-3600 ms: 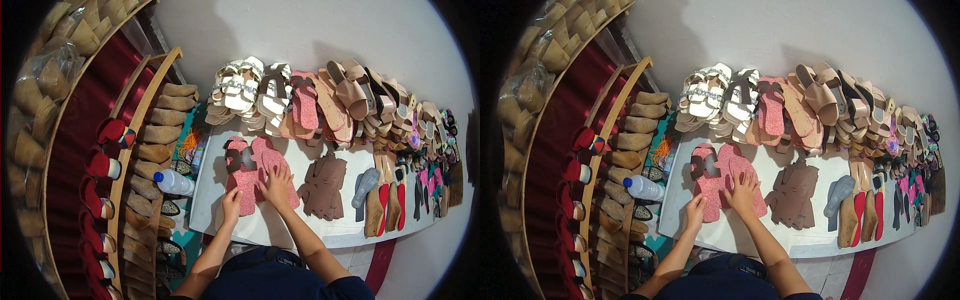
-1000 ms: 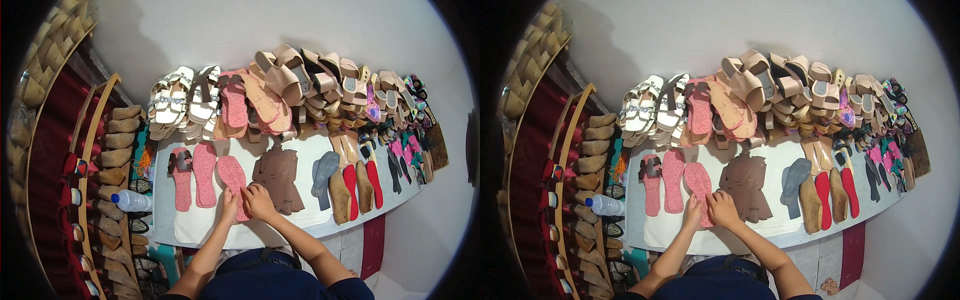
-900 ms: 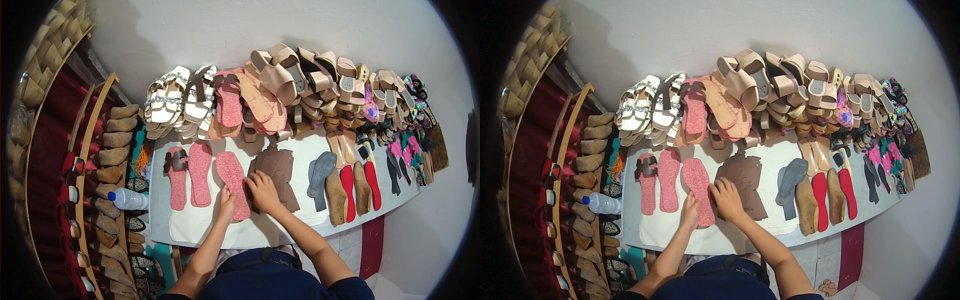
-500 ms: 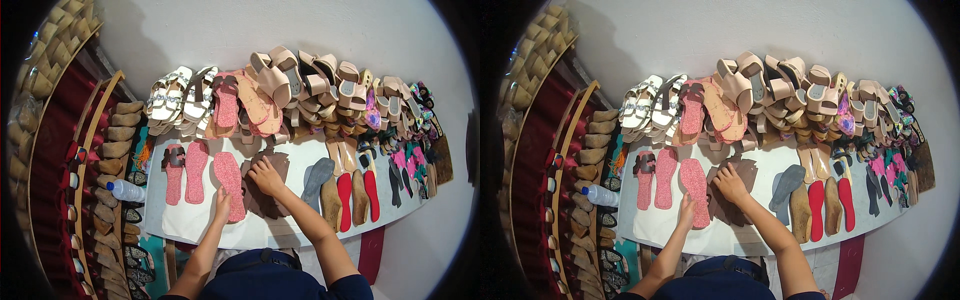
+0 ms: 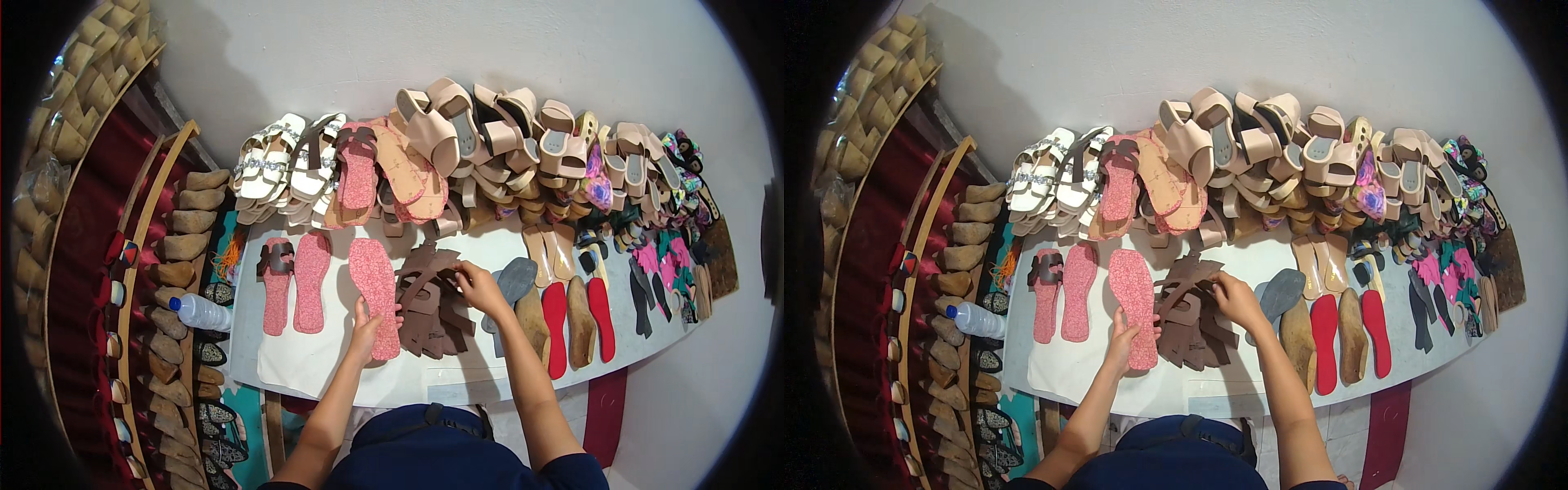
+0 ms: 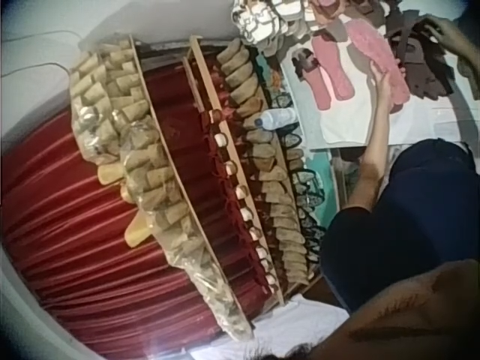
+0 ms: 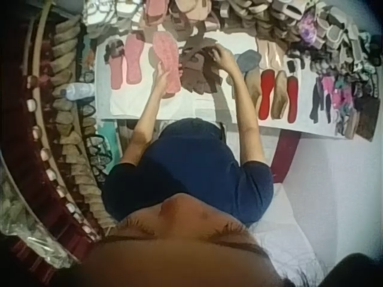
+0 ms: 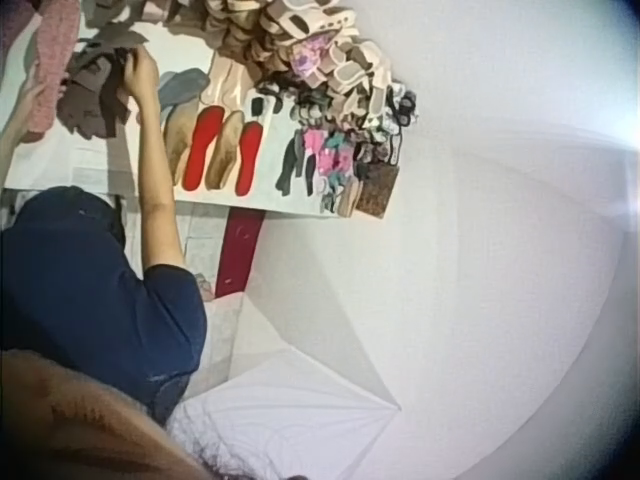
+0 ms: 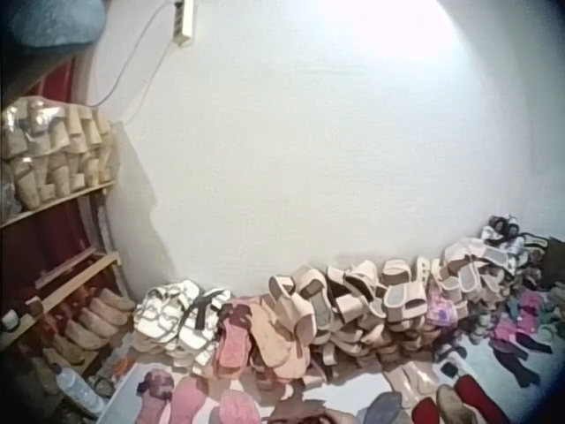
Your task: The recorder is assembling sandals by placing brown straps onto pink insoles.
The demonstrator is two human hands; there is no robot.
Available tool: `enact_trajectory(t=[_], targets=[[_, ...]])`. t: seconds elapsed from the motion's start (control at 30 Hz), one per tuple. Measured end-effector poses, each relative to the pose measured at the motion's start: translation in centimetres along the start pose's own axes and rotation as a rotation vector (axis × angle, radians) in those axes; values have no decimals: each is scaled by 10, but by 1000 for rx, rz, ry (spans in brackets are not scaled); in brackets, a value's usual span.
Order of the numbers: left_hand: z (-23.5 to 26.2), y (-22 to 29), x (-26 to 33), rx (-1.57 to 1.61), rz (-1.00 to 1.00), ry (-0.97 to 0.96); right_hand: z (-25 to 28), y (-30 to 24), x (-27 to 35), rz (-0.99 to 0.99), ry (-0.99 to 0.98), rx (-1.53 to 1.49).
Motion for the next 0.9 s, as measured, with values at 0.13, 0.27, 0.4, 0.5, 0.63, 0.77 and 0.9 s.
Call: enact_trajectory(t=[0.13,0.27,0.4,0.5,0.63,0.77,0.9], targets=[[-10,-3,-1,3,-20,-18,2,25,7,-174,-67,-205],[-15,0,3,8,-16,-49,1,30,9,-203,-109,-655],[-15,6,8,50,-39,-82,7,19,8,-340,-201,-880],[-16,12,12,112,-76,-102,5,29,3,-278,-166,-820],[1,19,14,376,-101,-95,-4,42,2,-404,-205,-814],[4,21,14,280,-72,-63,-25,91,10,-421,-379,-464],[4,12,14,197,-30,-78,-28,81,11,-401,-419,-246]])
Point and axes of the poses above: each hand's wrist, its own x-axis away from the middle knuckle, its own z-axis out of the back of the hand, y = z × x, the point moved 3 cm from there along -x, towards the middle knuckle, and after that the axes turned 6 degrees about -z, right-handed, at the moved point
